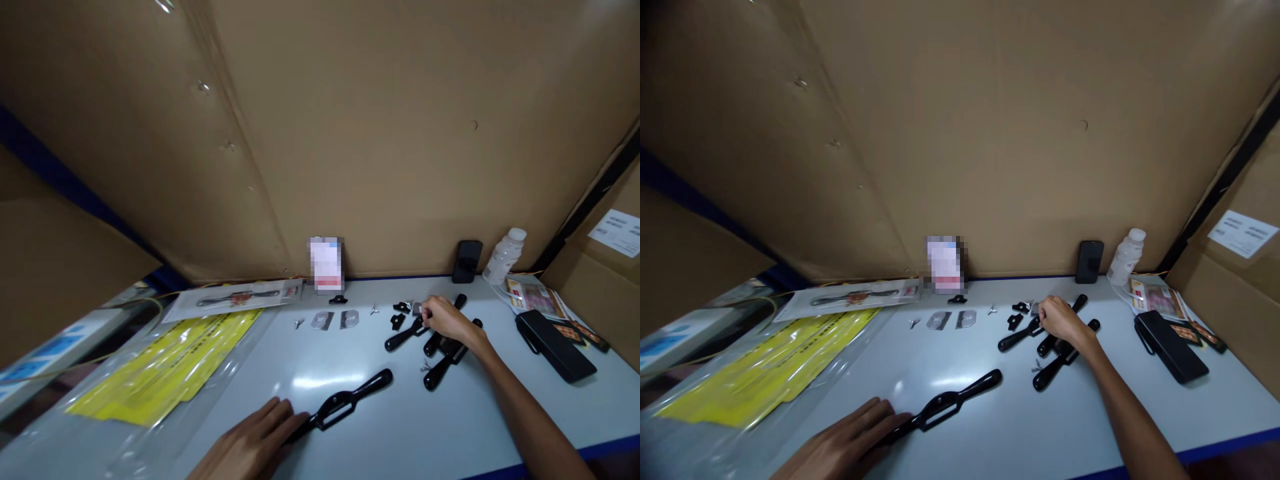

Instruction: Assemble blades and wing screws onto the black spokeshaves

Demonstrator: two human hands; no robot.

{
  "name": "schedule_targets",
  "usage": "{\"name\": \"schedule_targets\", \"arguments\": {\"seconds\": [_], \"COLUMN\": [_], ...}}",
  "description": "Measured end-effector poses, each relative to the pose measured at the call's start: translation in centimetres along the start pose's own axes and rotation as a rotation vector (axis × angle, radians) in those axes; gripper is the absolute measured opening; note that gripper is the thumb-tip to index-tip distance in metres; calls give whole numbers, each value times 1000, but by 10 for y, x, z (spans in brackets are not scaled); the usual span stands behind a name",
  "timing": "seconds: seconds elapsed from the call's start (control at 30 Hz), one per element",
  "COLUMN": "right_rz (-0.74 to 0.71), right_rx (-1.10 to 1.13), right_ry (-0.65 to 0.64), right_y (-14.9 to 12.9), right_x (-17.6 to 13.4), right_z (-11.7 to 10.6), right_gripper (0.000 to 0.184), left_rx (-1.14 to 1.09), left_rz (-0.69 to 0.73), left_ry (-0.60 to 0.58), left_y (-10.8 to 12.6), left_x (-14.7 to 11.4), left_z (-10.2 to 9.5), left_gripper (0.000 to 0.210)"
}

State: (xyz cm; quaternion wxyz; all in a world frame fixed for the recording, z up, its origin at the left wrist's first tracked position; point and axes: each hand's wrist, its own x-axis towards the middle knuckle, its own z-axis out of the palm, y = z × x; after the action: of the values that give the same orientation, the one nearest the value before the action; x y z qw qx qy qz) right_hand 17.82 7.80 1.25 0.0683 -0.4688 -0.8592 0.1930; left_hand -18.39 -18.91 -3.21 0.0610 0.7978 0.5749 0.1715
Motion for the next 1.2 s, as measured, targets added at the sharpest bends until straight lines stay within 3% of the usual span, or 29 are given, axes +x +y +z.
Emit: {"name": "schedule_targets", "arguments": {"seconds": [0.1, 0.17, 0.3, 0.43, 0.57, 0.7, 1.0, 1.07, 1.2], "right_rz": [24, 38, 109, 131, 54, 11, 63, 61, 75], "right_rx": [-11, -15, -39, -53, -25, 33, 313, 403, 540], "right_ry": [51, 77, 180, 244, 157, 71, 42, 40, 75], "right_y": [3, 3, 3, 4, 5, 10, 21, 23, 27], "right_x": [4, 6, 8, 9, 10, 15, 26, 26, 23], "right_z": [1, 0, -4, -3, 3, 5, 9, 10, 2], "right_gripper": [14, 10, 13, 24, 42, 39, 54, 48, 19], "left_rx": [-55, -62, -98, -88, -174, -232, -272, -264, -244], "left_rz": [29, 27, 128, 222, 260, 304, 347, 352, 367], "left_ry": [-196, -264, -329, -344, -276, -177, -121, -103, -50], "left_y": [24, 39, 56, 60, 55, 49, 46, 45, 41], "left_x": [31, 55, 96, 117, 118, 112, 109, 108, 108], "left_z": [-12, -20, -23, -10, 7, 18, 20, 21, 21], "left_gripper": [38, 35, 24, 20, 20, 21, 22, 23, 22]}}
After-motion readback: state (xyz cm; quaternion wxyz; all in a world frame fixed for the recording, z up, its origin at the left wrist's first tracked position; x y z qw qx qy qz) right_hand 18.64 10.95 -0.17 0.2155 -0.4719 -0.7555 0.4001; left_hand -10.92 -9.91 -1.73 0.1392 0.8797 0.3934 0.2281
